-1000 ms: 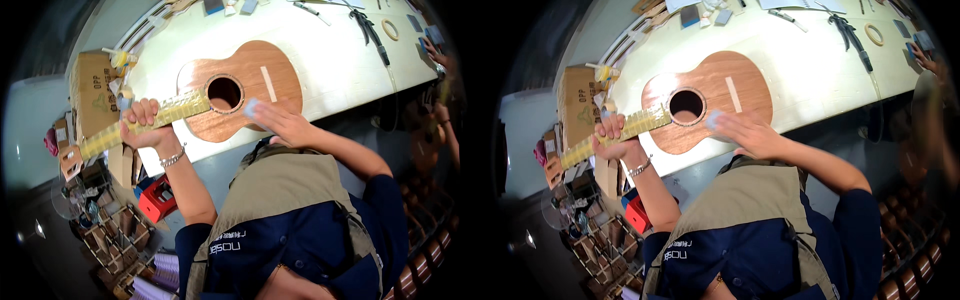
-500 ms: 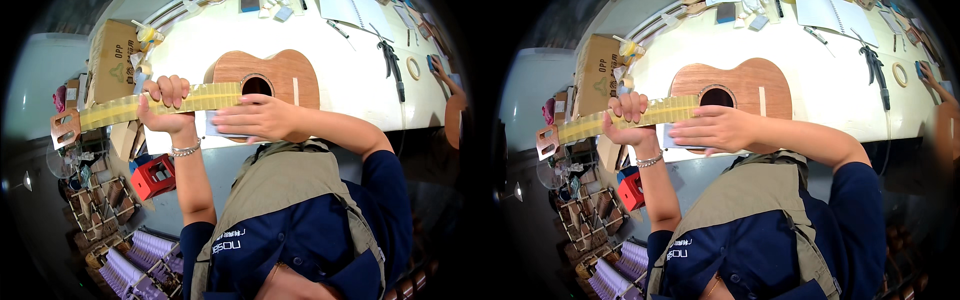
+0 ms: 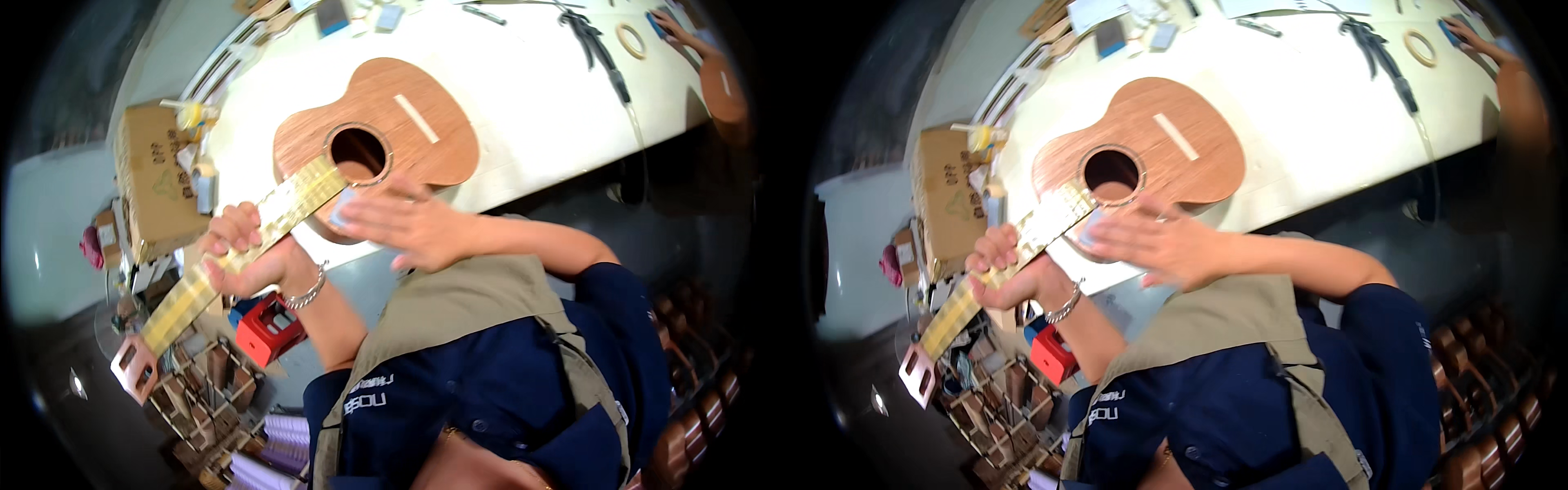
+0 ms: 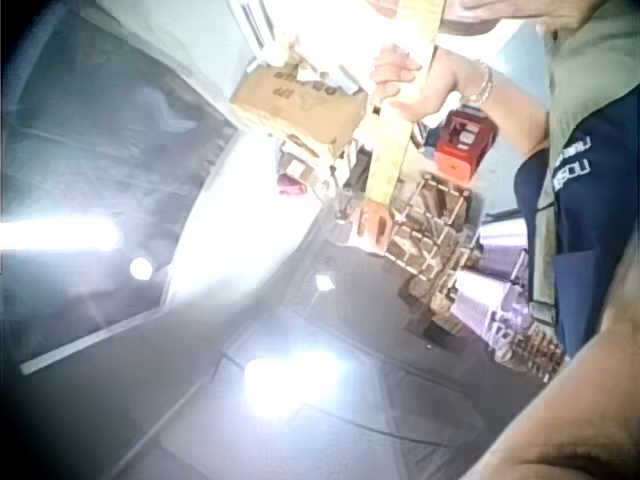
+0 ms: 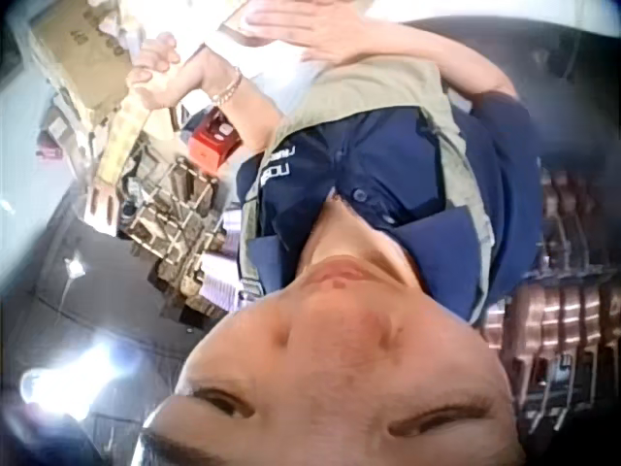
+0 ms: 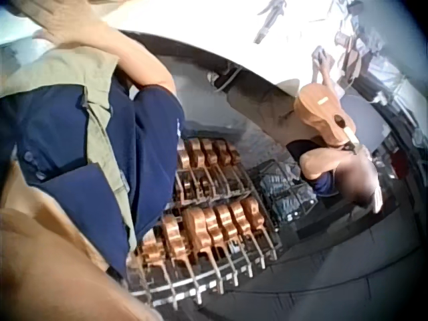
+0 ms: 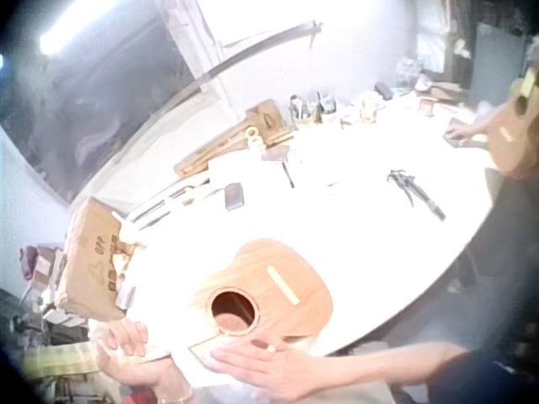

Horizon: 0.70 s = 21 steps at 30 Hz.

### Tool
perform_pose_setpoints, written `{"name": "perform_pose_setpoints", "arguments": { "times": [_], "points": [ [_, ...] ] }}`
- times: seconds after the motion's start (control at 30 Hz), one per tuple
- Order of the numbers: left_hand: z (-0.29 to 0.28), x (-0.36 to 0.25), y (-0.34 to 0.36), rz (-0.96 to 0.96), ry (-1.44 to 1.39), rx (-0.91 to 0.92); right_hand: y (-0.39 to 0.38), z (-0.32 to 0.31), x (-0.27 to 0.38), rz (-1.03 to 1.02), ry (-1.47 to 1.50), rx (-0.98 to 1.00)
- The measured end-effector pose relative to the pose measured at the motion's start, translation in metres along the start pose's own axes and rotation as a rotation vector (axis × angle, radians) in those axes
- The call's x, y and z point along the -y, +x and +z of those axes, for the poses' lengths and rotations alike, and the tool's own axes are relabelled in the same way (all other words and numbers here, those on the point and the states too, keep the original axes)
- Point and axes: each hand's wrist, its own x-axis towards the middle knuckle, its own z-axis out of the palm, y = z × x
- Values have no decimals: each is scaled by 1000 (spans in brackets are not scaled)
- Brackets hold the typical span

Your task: The person picks up a wooden instrument body from a rack, sands the top, sides, back, and neck using a sanding block, blows off the dust with an air nozzle, and places it back onto the rack.

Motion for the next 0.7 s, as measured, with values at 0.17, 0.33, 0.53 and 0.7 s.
{"name": "perform_pose_setpoints", "arguments": {
  "times": [0.17,0.33,0.53,0.7],
  "points": [
    [-19,-3,7,-7,79,-31,-68,0,-57,556,-154,-4],
    [-13,-1,4,-8,86,-41,-50,18,-44,587,-131,-128],
    [-19,2,20,-61,9,86,-116,24,-93,828,-362,-144],
    [43,-10,41,-83,-73,653,-73,-48,-87,639,248,-743]
  ]
}}
